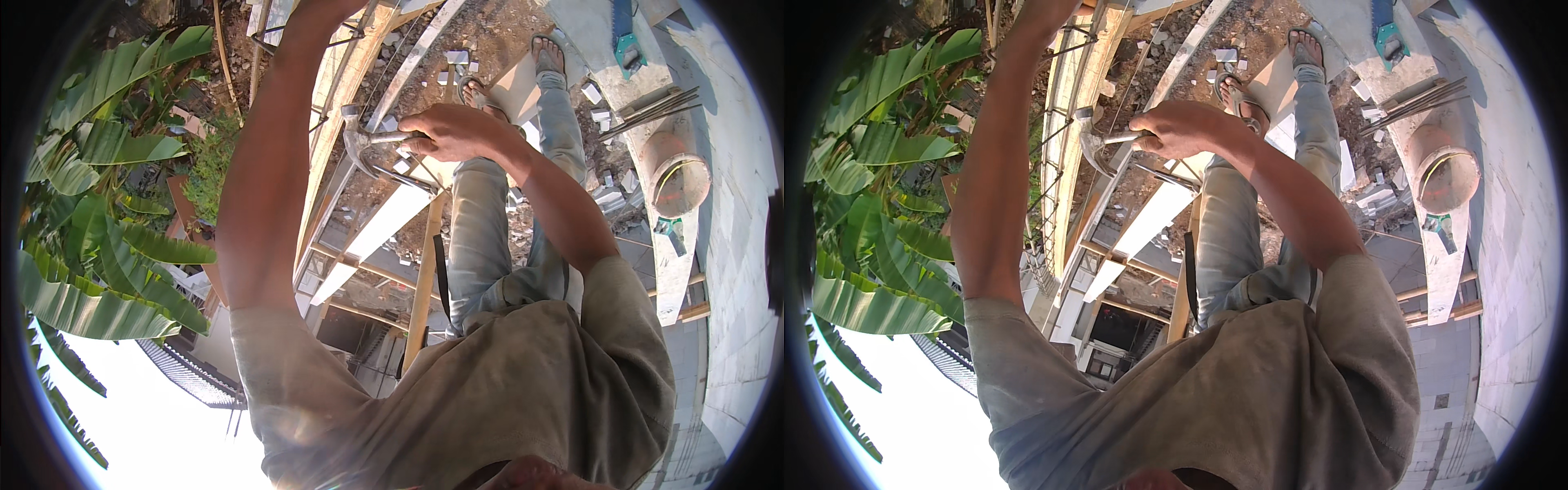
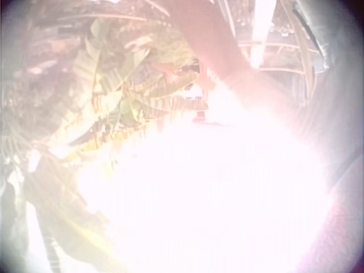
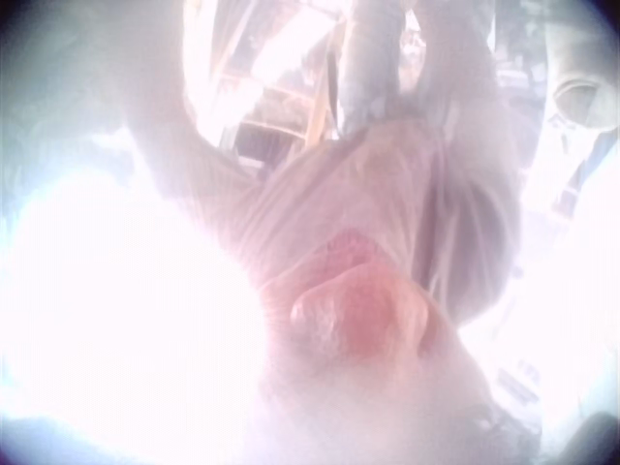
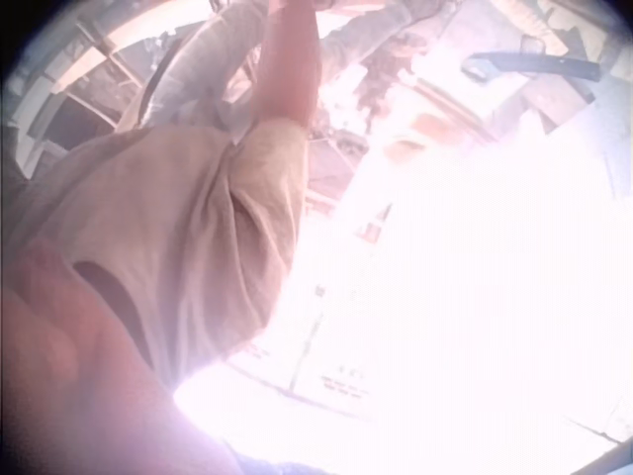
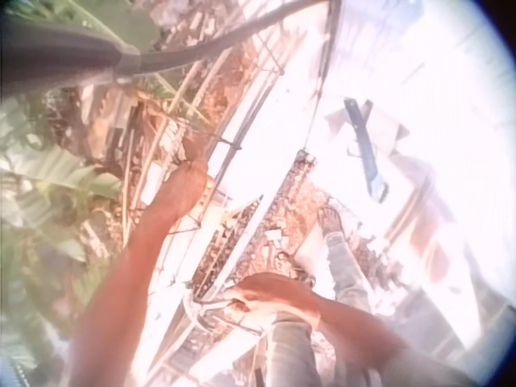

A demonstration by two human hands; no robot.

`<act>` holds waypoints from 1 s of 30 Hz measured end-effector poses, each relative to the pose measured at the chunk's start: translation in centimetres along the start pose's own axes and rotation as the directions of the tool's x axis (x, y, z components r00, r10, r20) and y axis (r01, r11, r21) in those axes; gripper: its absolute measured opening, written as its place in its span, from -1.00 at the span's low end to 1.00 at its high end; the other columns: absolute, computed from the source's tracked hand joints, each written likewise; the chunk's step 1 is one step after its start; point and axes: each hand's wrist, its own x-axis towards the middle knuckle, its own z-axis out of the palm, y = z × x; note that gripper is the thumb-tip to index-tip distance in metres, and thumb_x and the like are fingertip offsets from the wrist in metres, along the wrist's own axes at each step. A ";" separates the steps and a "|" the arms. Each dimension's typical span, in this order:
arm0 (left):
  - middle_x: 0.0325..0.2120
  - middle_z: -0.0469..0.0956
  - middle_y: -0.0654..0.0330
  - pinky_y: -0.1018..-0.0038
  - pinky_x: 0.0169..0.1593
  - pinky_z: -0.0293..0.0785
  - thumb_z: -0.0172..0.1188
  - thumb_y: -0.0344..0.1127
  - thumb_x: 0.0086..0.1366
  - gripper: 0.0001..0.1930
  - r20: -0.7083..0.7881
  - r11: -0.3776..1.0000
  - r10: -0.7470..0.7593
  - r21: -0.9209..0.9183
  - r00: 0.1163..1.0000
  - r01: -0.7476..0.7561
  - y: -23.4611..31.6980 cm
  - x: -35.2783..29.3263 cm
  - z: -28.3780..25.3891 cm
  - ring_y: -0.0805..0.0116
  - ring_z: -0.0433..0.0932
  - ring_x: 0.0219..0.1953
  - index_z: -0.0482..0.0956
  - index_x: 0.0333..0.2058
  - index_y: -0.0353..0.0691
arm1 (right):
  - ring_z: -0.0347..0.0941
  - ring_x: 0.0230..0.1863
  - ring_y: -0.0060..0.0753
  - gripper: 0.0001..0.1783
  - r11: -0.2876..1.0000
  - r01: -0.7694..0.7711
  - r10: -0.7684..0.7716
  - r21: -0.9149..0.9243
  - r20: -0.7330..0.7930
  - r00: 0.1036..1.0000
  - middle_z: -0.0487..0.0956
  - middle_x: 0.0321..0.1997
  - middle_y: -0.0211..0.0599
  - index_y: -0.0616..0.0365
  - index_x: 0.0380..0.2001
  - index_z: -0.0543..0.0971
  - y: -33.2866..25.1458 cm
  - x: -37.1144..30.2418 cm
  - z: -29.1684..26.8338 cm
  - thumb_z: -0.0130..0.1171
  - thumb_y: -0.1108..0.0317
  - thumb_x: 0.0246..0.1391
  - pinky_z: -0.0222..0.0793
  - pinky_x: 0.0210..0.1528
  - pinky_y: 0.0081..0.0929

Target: The person assembles a rebar cage by placing steel bars into a wooden form, then tying them together with wire using pliers. The person repeatedly picks up wire, wraps it around bar intersections, and twists it to secure the structure.

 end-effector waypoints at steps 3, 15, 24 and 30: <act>-0.29 0.52 -0.40 -0.01 -0.10 0.46 -0.34 -0.31 0.36 -0.57 0.039 0.999 -0.037 -0.025 0.999 0.038 -0.2 0.0 0.2 -0.32 0.51 -0.17 0.32 -0.05 -0.61 | 0.55 -0.46 -0.20 -0.61 0.998 -0.058 0.060 0.015 -0.183 0.981 0.57 -0.51 -0.12 0.15 -0.07 0.53 0.6 0.8 -4.2 0.01 0.06 0.27 0.39 -0.42 -0.14; -0.19 0.49 -0.42 0.08 0.18 0.27 -0.25 -0.30 0.36 -0.56 0.161 0.825 0.162 0.519 0.973 -0.223 -1.9 1.0 1.2 -0.30 0.50 -0.10 0.34 -0.04 -0.66 | 0.57 -0.37 -0.03 -0.56 0.991 0.016 0.029 0.134 -0.331 0.943 0.58 -0.48 0.00 0.20 -0.02 0.48 -0.8 0.9 -1.0 0.02 0.06 0.26 0.45 -0.33 -0.11; -0.29 0.55 -0.30 0.24 0.06 0.41 -0.10 -0.47 0.22 -0.67 -0.015 0.623 0.311 0.758 0.950 -0.192 -0.8 0.2 0.6 -0.06 0.61 -0.25 0.43 -0.11 -0.59 | 0.59 -0.47 -0.21 -0.58 0.973 -0.148 0.174 0.179 -0.139 0.975 0.57 -0.55 -0.09 0.16 -0.05 0.52 -1.2 -0.1 -3.3 0.03 0.05 0.25 0.48 -0.39 -0.16; -0.40 0.58 -0.26 0.21 -0.21 0.56 -0.08 -0.50 0.18 -0.69 0.091 0.804 0.288 0.517 0.953 -0.293 -2.1 2.2 2.6 -0.09 0.63 -0.37 0.45 -0.16 -0.62 | 0.58 -0.37 -0.18 -0.66 0.985 0.029 -0.015 -0.169 0.082 0.997 0.61 -0.44 -0.21 0.05 -0.09 0.57 -0.7 0.1 -2.1 0.07 0.07 0.22 0.45 -0.30 -0.10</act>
